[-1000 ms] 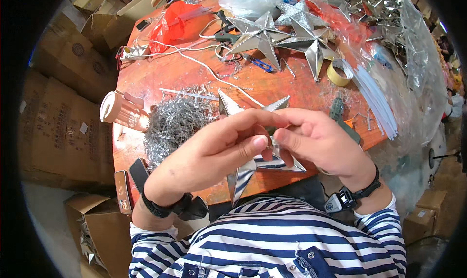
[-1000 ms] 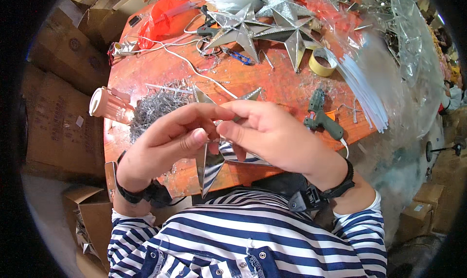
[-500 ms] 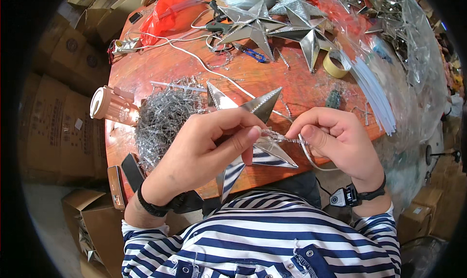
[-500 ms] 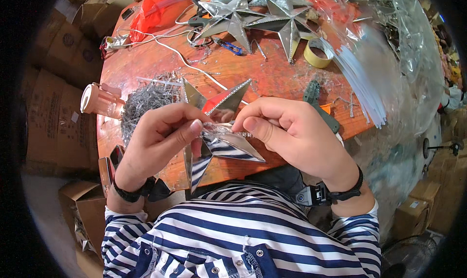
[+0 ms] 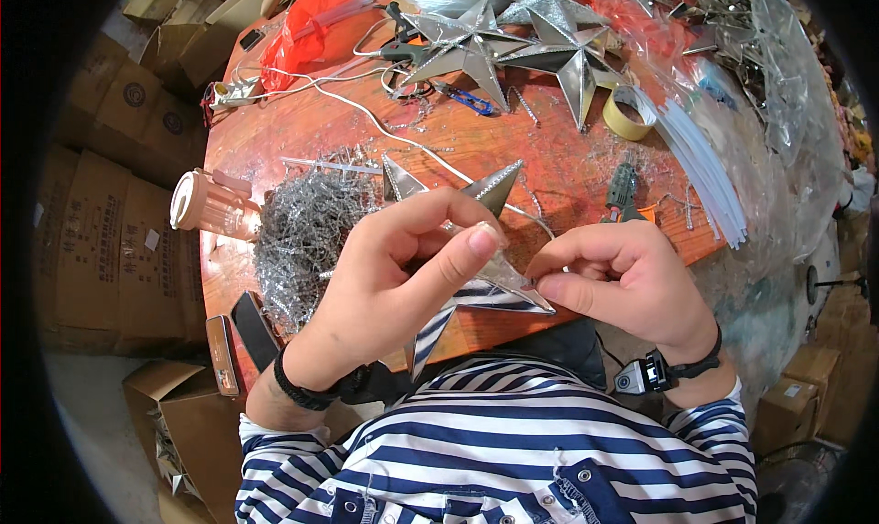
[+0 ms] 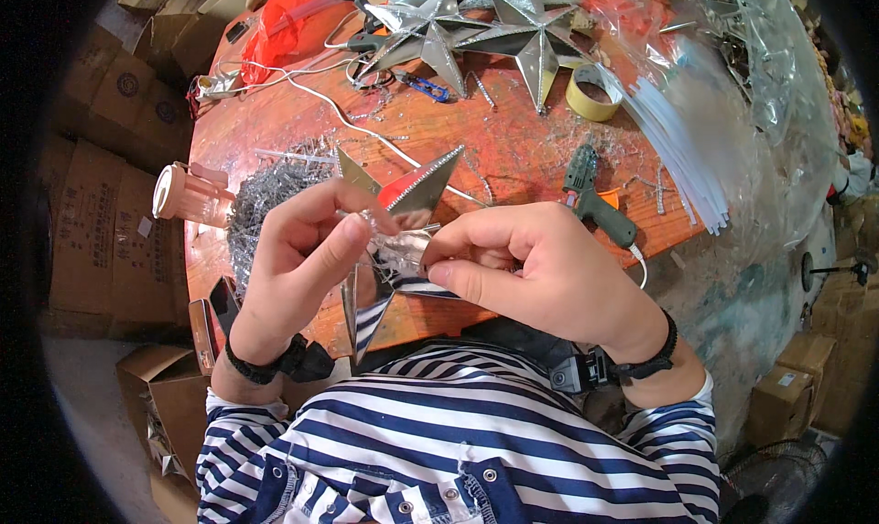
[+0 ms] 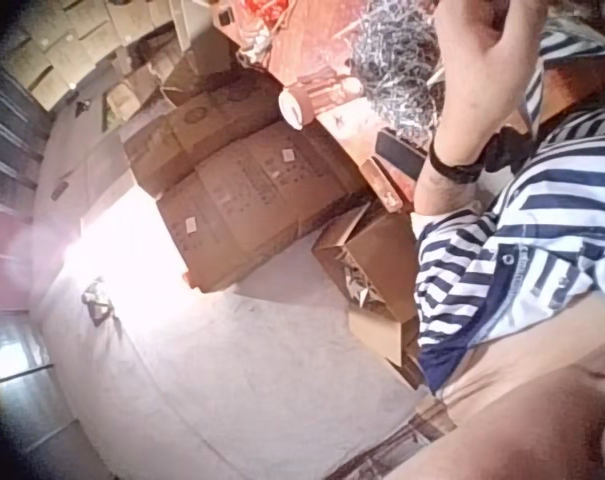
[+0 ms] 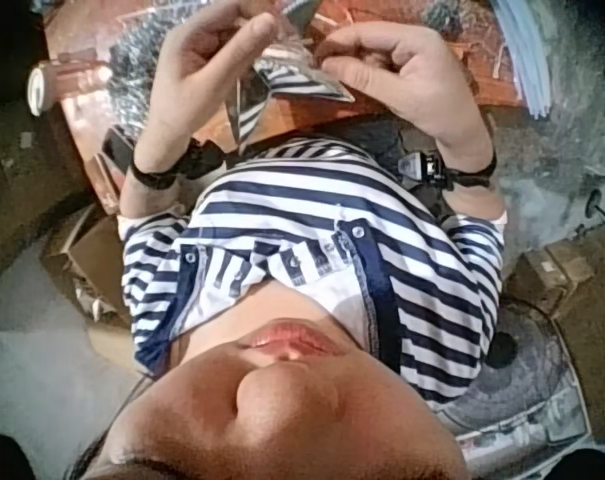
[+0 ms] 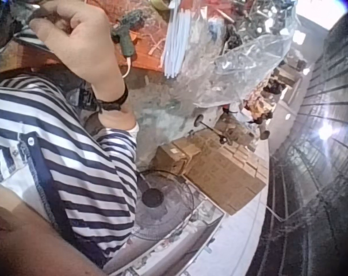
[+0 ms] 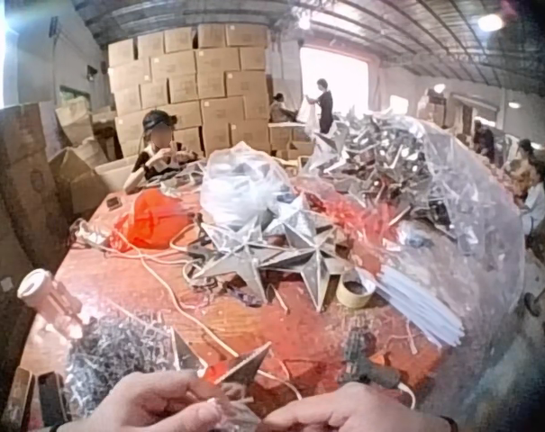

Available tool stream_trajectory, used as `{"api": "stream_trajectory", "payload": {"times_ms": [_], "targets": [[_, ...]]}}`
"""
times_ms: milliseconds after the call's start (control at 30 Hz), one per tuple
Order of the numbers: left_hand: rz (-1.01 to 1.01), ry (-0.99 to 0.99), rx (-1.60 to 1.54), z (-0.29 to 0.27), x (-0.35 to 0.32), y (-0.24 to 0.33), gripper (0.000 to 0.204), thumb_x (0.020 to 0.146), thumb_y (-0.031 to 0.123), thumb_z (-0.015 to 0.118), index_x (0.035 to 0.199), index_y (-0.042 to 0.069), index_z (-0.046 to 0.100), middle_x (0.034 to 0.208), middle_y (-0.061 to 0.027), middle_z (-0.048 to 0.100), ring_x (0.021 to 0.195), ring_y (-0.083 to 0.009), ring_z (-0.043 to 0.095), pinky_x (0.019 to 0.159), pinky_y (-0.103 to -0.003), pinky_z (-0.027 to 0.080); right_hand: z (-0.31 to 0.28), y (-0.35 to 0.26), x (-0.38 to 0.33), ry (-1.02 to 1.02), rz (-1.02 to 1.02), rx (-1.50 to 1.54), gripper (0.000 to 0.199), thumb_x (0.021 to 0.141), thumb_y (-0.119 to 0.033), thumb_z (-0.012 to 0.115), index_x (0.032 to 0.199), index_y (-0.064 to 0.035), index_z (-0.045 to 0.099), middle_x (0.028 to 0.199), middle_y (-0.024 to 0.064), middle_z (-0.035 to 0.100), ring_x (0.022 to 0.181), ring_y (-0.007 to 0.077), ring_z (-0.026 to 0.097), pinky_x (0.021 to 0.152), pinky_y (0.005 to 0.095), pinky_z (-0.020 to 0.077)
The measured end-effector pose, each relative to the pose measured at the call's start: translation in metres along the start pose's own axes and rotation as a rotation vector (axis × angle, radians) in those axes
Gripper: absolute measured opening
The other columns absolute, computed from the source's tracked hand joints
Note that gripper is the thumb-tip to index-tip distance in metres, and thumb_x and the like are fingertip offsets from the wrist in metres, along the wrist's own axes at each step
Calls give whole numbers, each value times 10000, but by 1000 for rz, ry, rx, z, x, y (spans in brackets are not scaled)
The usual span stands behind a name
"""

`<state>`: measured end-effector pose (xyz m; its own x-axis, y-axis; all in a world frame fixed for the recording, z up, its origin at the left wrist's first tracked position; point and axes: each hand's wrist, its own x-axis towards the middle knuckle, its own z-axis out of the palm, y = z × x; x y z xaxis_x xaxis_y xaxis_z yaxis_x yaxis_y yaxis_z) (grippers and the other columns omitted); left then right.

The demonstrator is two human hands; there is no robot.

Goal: Applying decorative silver trim to star ornaments using a hot glue gun.

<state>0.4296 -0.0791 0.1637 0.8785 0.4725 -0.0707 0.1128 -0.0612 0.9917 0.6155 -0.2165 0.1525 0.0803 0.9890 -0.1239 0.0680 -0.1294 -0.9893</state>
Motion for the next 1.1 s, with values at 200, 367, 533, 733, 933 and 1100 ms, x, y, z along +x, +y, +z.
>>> {"api": "stream_trajectory", "payload": {"times_ms": [200, 367, 533, 733, 933, 1100], "targets": [[23, -65, 5, -5, -4, -8, 310, 998, 227, 571, 1072, -58, 668, 870, -35, 658, 804, -50, 564, 683, -210, 449, 1, 3, -2, -5, 11, 32, 134, 899, -73, 665, 1006, 2, 695, 613, -90, 451, 551, -4, 333, 492, 212, 230], [-87, -104, -27, -11, -8, -8, 264, 967, 159, 564, 1057, -60, 682, 864, -35, 661, 788, -46, 553, 671, -210, 438, 1, -1, -2, -18, 80, 55, 123, 897, -42, 652, 987, 37, 681, 688, -57, 573, 560, -28, 403, 513, 171, 271], [-64, -94, -107, -17, -14, -8, 258, 896, 72, 539, 1063, -51, 693, 884, -40, 681, 759, -36, 558, 627, -188, 421, 4, -1, -2, 14, 28, 81, 108, 904, -58, 644, 959, 27, 681, 652, -71, 540, 544, -27, 377, 507, 169, 252], [-125, 166, -30, -41, -25, -5, 243, 909, 99, 633, 1105, -34, 689, 960, -37, 693, 853, -44, 605, 718, -181, 478, -20, 3, -11, 218, 29, 40, 98, 910, -57, 634, 966, 12, 676, 639, -98, 496, 566, -33, 369, 502, 169, 238], [-162, 136, -77, -42, -27, -10, 246, 878, 108, 730, 1076, -32, 689, 933, -14, 674, 850, -28, 589, 717, -165, 459, -24, 4, -8, 256, 64, 106, 133, 903, -73, 646, 987, 25, 678, 665, -106, 518, 589, -37, 373, 515, 165, 240], [-39, 144, 18, -39, -29, -16, 242, 827, 66, 773, 1037, -25, 693, 865, 23, 637, 716, 13, 526, 619, -125, 406, -25, 4, -10, 244, 72, 101, 147, 894, -74, 650, 995, 28, 679, 660, -107, 515, 568, -37, 346, 510, 161, 221]]}}
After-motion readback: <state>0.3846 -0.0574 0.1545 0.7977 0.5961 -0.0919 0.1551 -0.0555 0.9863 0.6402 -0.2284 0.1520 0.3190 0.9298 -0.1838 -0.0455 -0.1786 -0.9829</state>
